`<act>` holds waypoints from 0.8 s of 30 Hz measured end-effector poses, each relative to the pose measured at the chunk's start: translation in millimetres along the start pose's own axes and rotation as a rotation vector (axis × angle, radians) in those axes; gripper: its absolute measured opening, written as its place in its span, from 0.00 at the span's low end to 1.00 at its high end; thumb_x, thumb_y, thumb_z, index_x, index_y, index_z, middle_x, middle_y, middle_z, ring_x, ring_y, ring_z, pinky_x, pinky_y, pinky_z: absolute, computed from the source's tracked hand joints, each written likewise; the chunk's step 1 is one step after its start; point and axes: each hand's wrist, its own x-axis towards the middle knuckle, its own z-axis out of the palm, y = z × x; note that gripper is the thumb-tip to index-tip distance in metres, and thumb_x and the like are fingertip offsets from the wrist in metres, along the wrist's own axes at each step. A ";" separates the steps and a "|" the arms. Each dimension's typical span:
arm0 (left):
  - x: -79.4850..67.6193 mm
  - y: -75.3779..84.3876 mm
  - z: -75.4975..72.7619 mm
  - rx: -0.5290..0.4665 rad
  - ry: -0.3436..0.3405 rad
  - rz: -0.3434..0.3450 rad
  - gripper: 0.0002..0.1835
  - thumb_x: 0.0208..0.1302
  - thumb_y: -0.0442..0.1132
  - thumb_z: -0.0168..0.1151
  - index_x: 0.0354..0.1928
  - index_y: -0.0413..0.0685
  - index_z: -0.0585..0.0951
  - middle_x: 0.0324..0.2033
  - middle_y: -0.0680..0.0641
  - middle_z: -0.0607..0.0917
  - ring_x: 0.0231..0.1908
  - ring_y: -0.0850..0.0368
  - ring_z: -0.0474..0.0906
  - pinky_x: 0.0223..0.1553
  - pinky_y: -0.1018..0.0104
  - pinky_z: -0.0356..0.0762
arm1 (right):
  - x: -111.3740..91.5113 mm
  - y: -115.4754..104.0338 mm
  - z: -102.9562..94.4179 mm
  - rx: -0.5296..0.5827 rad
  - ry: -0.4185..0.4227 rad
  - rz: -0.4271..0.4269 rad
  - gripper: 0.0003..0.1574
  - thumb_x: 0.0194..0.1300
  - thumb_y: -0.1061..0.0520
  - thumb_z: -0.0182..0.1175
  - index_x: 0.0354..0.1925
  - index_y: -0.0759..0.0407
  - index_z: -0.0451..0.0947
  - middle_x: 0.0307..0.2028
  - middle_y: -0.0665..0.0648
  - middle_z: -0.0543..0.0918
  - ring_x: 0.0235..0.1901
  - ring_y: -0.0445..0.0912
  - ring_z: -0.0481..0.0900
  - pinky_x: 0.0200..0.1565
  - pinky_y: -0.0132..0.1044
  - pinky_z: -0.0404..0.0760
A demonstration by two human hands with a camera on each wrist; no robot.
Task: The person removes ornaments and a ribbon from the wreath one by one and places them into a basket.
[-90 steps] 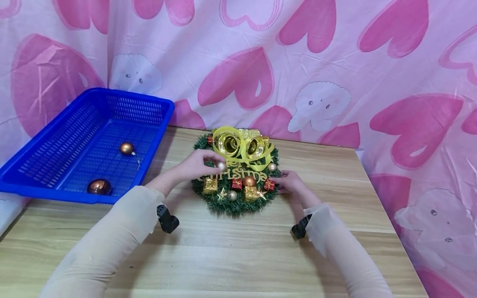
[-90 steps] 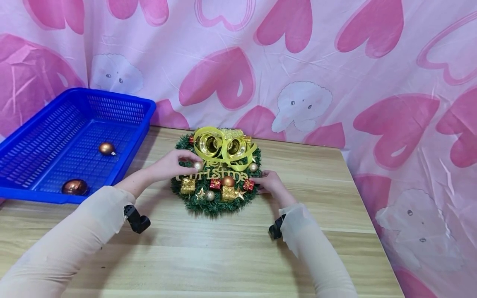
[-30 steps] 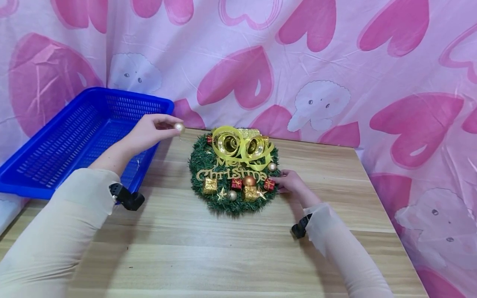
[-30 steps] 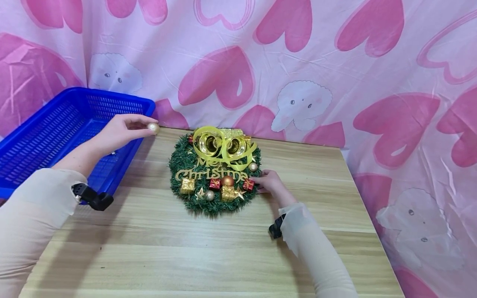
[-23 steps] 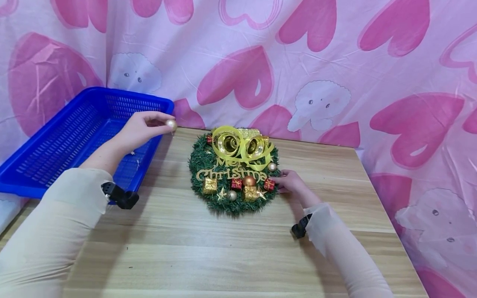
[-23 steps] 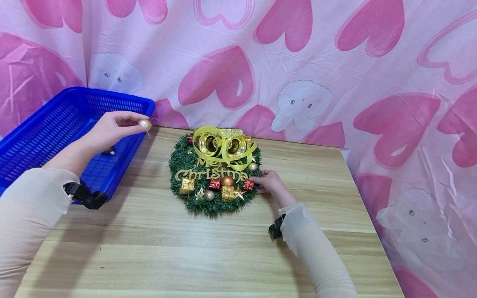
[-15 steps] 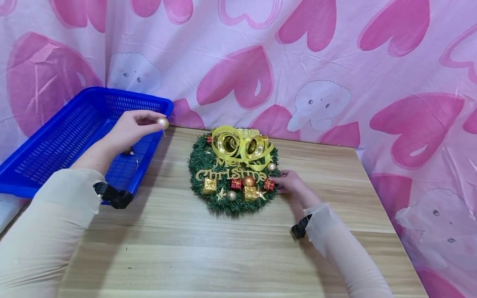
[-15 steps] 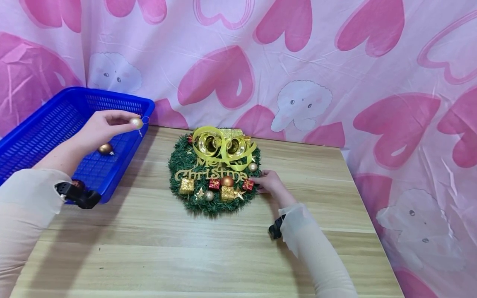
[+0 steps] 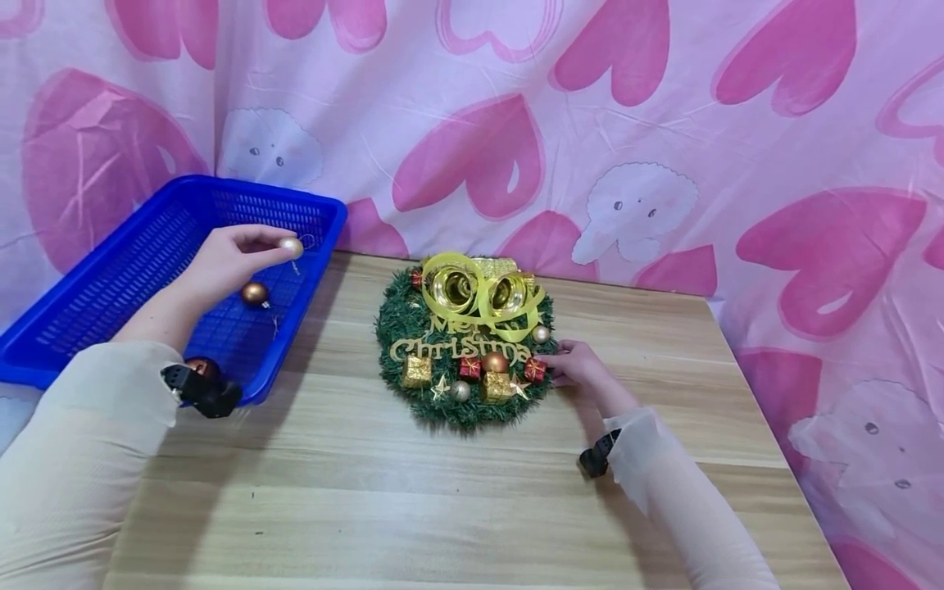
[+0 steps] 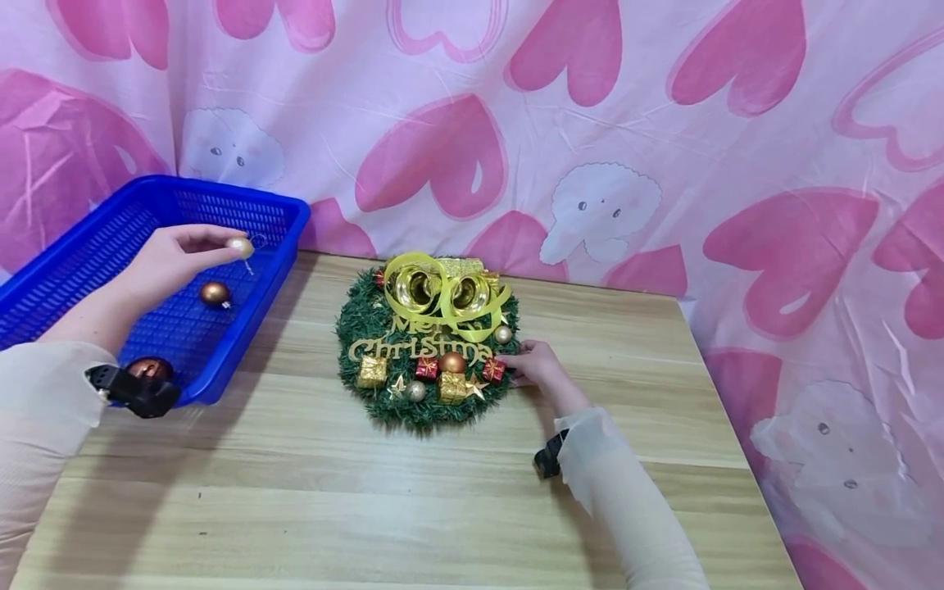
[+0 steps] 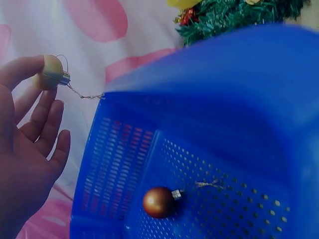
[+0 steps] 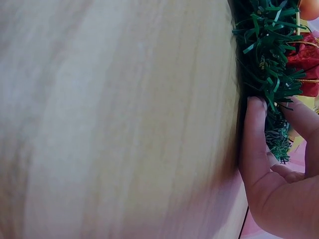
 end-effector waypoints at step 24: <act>3.3 -27.3 -6.4 0.236 -0.200 -0.151 0.37 0.61 0.62 0.55 0.59 0.36 0.71 0.55 0.30 0.75 0.54 0.40 0.69 0.60 0.39 0.60 | 0.9 2.2 -0.9 -0.007 0.018 -0.019 0.20 0.62 0.56 0.61 0.44 0.68 0.66 0.24 0.50 0.72 0.19 0.38 0.74 0.26 0.28 0.81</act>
